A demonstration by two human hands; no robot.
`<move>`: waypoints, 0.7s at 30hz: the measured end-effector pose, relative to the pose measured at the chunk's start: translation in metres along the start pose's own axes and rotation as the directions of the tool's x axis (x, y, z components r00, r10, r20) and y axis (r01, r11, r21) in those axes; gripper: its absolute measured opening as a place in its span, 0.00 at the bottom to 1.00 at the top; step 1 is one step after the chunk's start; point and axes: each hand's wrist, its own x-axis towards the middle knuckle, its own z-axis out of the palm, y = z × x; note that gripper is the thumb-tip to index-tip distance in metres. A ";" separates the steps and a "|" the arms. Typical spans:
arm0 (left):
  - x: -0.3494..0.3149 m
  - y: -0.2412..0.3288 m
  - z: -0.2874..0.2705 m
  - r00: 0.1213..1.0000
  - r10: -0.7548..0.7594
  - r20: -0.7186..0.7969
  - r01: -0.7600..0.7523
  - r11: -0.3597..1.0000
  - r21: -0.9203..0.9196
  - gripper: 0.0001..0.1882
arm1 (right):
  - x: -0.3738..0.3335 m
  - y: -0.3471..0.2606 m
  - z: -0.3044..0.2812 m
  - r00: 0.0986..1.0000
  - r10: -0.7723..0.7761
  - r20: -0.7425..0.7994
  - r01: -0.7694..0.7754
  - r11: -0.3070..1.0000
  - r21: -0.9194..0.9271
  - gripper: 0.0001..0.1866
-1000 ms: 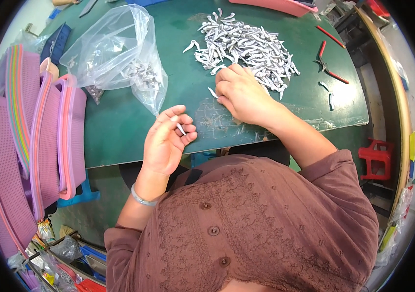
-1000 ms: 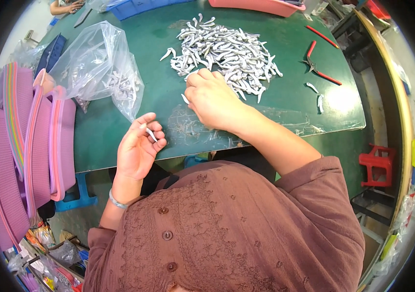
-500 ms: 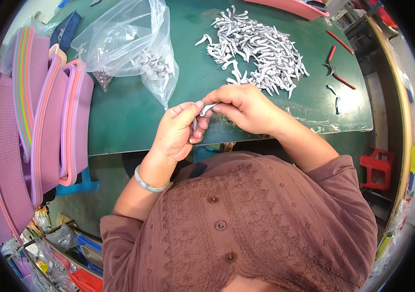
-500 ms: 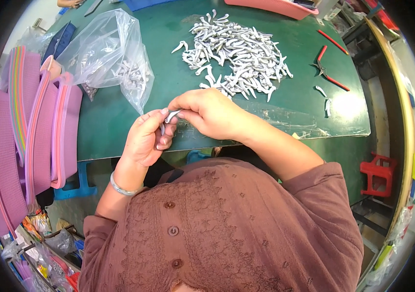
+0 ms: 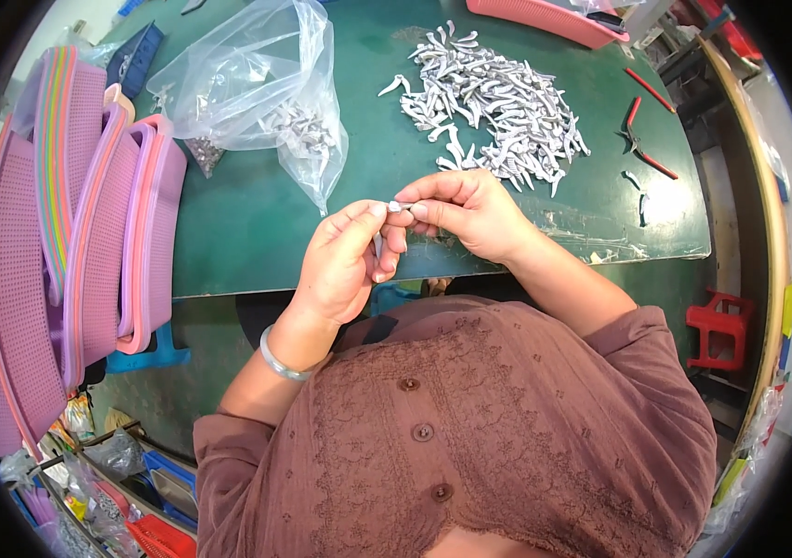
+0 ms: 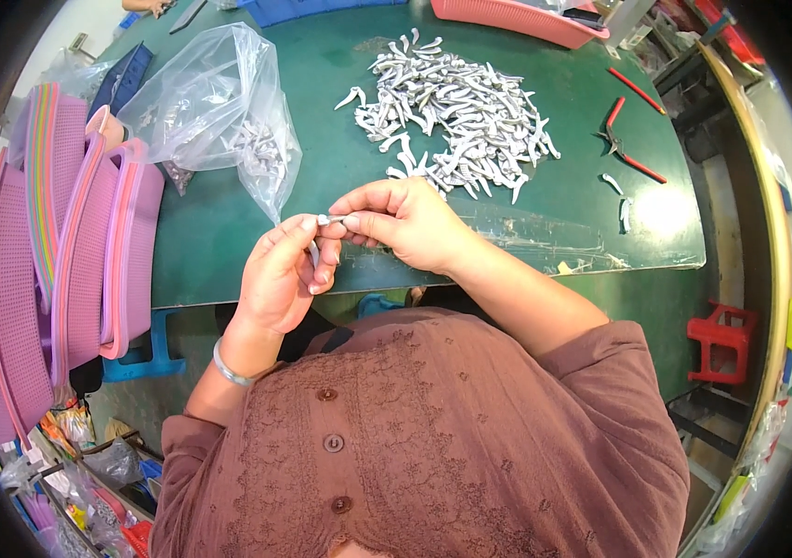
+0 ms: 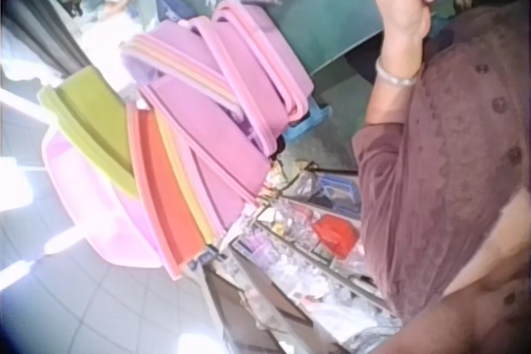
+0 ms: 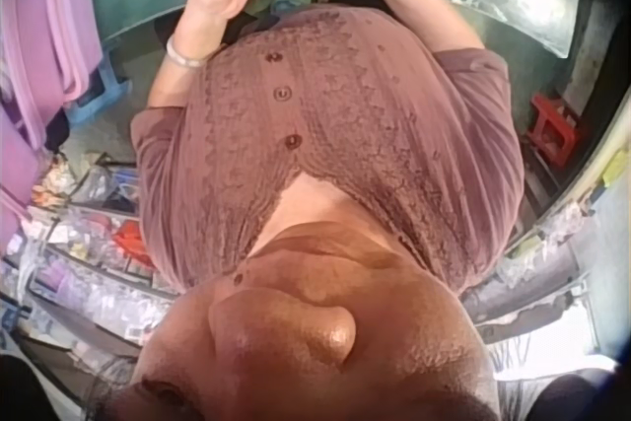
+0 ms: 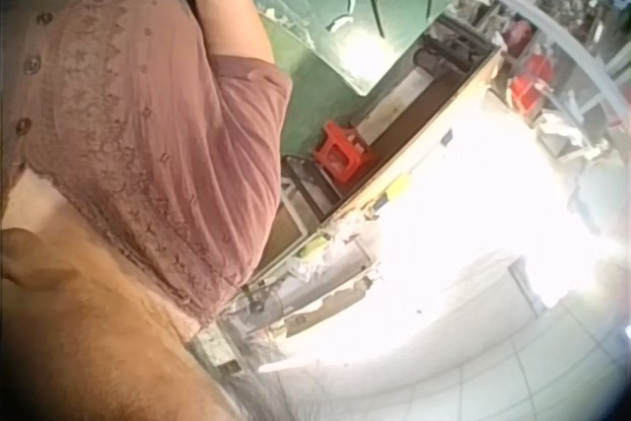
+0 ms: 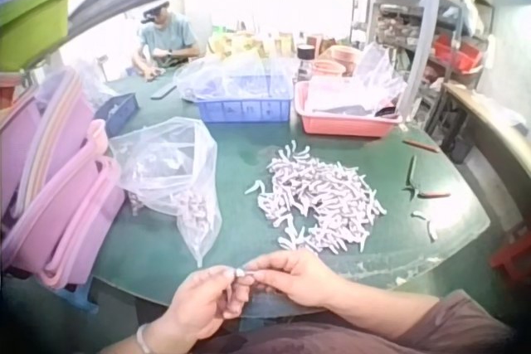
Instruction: The person picks up small curved plastic components and inserts metal pins into them by hand at a workstation.
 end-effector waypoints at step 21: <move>-0.004 -0.014 0.000 0.971 0.185 -0.151 -0.162 0.975 0.154 0.07 | -0.007 0.007 0.018 0.955 -0.296 -0.015 0.260 0.861 -0.437 0.09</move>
